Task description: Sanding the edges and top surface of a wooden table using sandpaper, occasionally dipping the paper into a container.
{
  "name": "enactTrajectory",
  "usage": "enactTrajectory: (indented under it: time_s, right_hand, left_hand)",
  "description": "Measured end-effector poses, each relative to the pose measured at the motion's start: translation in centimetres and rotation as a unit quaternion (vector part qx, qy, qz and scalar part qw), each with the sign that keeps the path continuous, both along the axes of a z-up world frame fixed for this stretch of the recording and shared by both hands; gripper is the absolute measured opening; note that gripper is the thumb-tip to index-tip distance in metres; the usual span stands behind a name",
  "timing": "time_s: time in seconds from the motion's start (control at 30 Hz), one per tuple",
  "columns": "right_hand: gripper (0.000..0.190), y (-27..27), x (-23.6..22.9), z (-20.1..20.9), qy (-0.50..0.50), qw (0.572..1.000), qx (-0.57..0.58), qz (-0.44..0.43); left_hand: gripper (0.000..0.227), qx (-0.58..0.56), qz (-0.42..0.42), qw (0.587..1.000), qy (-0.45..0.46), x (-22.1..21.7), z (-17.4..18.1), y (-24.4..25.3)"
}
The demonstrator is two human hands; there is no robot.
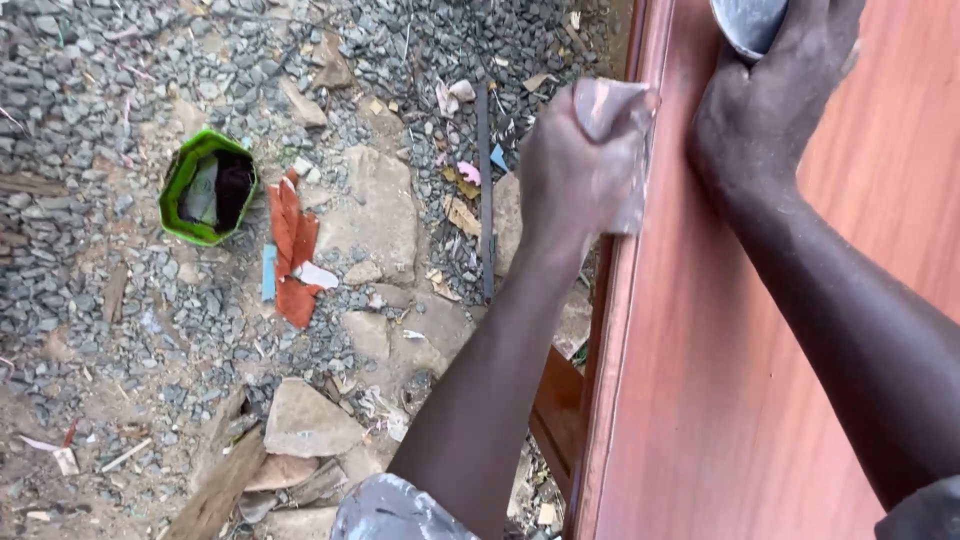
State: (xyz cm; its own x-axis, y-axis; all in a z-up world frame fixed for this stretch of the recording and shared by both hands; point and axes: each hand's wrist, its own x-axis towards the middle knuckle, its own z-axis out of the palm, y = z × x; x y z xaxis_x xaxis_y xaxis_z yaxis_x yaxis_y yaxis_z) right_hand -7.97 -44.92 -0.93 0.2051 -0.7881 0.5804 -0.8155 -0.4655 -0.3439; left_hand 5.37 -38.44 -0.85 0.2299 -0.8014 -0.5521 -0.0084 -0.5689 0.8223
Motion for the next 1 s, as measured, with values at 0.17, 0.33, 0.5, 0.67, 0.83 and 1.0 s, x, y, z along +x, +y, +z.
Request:
enactTrajectory:
  time_s: [0.17, 0.33, 0.5, 0.67, 0.83, 1.0]
  right_hand:
    - [0.082, -2.2, 1.4, 0.8, 0.000, 0.997, 0.076, -0.025]
    - [0.064, -3.6, 2.2, 1.1, -0.010, 0.999, 0.045, -0.004]
    - [0.062, -4.0, 1.9, 0.4, -0.004, 0.999, 0.047, 0.003]
    - [0.056, -4.4, 2.1, 1.2, -0.015, 0.997, 0.076, -0.018]
    - [0.051, -4.7, 2.4, 1.1, -0.024, 0.995, 0.093, -0.039]
    - [0.059, -4.9, 2.6, 0.8, -0.040, 0.992, 0.110, -0.054]
  left_hand:
    - [0.047, 0.018, 0.003, 0.998, 0.064, 0.8, 1.0, 0.4]
    - [0.044, 0.125, 0.024, 0.987, 0.099, 0.7, 1.6, 2.2]
    - [0.036, 0.035, 0.047, 0.994, 0.087, 1.7, -0.4, -9.0]
    - [0.041, -0.051, -0.011, 0.998, 0.027, 2.2, 0.2, -10.0]
    - [0.034, 0.162, 0.026, 0.975, 0.151, 1.3, 1.6, 2.1]
    - [0.041, 0.138, -0.014, 0.989, 0.048, 1.9, 2.0, -4.0]
